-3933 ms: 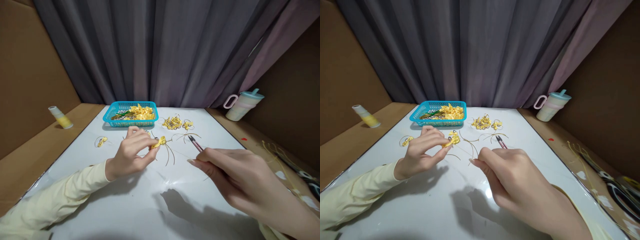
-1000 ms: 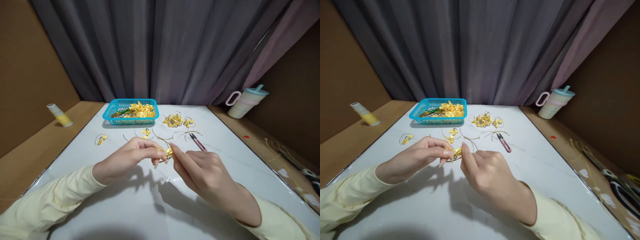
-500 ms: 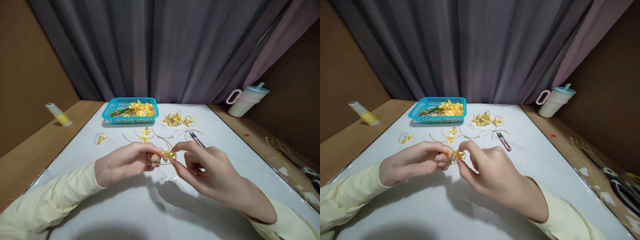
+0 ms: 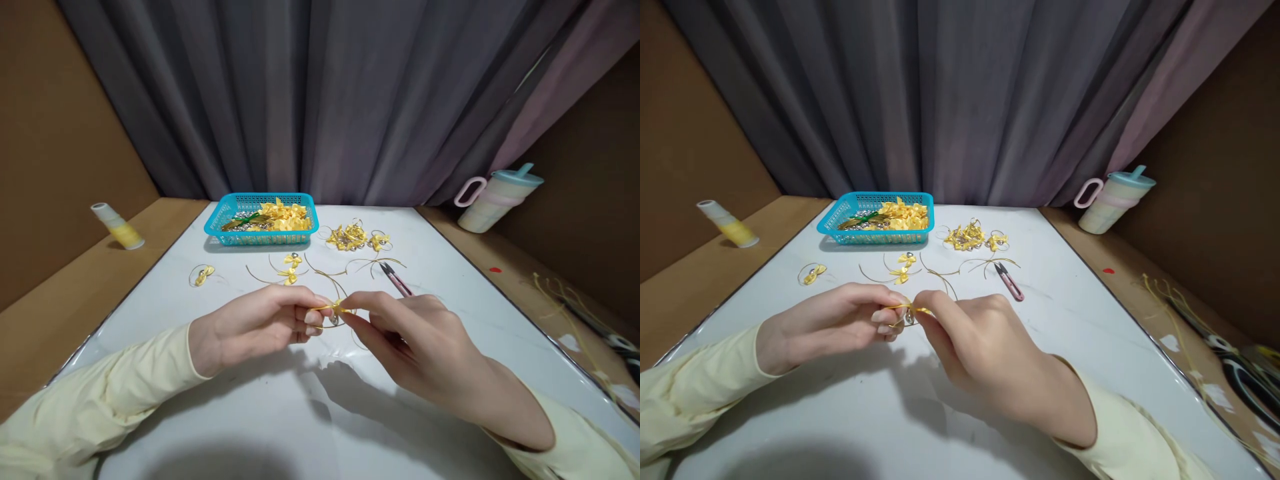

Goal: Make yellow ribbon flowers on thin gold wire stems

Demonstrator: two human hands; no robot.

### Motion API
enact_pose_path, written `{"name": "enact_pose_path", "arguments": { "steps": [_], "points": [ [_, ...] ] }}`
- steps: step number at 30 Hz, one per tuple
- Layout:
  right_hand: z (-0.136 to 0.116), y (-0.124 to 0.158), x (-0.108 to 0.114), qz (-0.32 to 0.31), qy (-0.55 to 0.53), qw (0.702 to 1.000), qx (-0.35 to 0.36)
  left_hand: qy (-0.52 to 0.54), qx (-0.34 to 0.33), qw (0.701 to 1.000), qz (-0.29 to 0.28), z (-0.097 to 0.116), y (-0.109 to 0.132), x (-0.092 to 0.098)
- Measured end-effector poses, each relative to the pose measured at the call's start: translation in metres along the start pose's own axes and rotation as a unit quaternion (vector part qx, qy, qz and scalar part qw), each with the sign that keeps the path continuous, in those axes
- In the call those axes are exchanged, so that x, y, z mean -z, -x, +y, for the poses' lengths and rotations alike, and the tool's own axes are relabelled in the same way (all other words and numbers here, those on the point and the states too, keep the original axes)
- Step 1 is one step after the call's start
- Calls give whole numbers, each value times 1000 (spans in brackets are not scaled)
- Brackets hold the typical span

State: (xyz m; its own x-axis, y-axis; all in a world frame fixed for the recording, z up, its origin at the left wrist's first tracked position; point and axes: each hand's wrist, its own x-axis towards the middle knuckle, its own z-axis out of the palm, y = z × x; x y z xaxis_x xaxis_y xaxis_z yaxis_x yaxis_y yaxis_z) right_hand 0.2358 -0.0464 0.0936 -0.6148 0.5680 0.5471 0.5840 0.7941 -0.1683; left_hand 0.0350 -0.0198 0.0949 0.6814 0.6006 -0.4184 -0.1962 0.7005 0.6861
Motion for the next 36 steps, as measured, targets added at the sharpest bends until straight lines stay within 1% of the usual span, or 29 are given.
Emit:
{"name": "enact_pose_path", "arguments": {
  "steps": [7,15,20,26,29,32,36],
  "points": [
    [2,0,2,18,12,1000,13,20,11,1000,-4,1,0,0],
    [0,-1,12,-10,-20,1000,-2,35,1,999,-4,3,2,-2],
    [-2,-2,17,-15,-52,998,-20,25,-5,1000,1,3,2,-2],
    [-1,0,6,30,8,999,-15,10,-11,1000,-1,3,1,-3],
    [-2,0,1,32,10,999,-13,-3,-9,1000,5,3,1,-4],
    [-5,-2,2,31,-4,999,-37,-37,-20,999,12,5,3,-7],
    [-7,-5,6,4,-109,990,-93,-139,-94,986,9,8,12,-14]
  ]
}}
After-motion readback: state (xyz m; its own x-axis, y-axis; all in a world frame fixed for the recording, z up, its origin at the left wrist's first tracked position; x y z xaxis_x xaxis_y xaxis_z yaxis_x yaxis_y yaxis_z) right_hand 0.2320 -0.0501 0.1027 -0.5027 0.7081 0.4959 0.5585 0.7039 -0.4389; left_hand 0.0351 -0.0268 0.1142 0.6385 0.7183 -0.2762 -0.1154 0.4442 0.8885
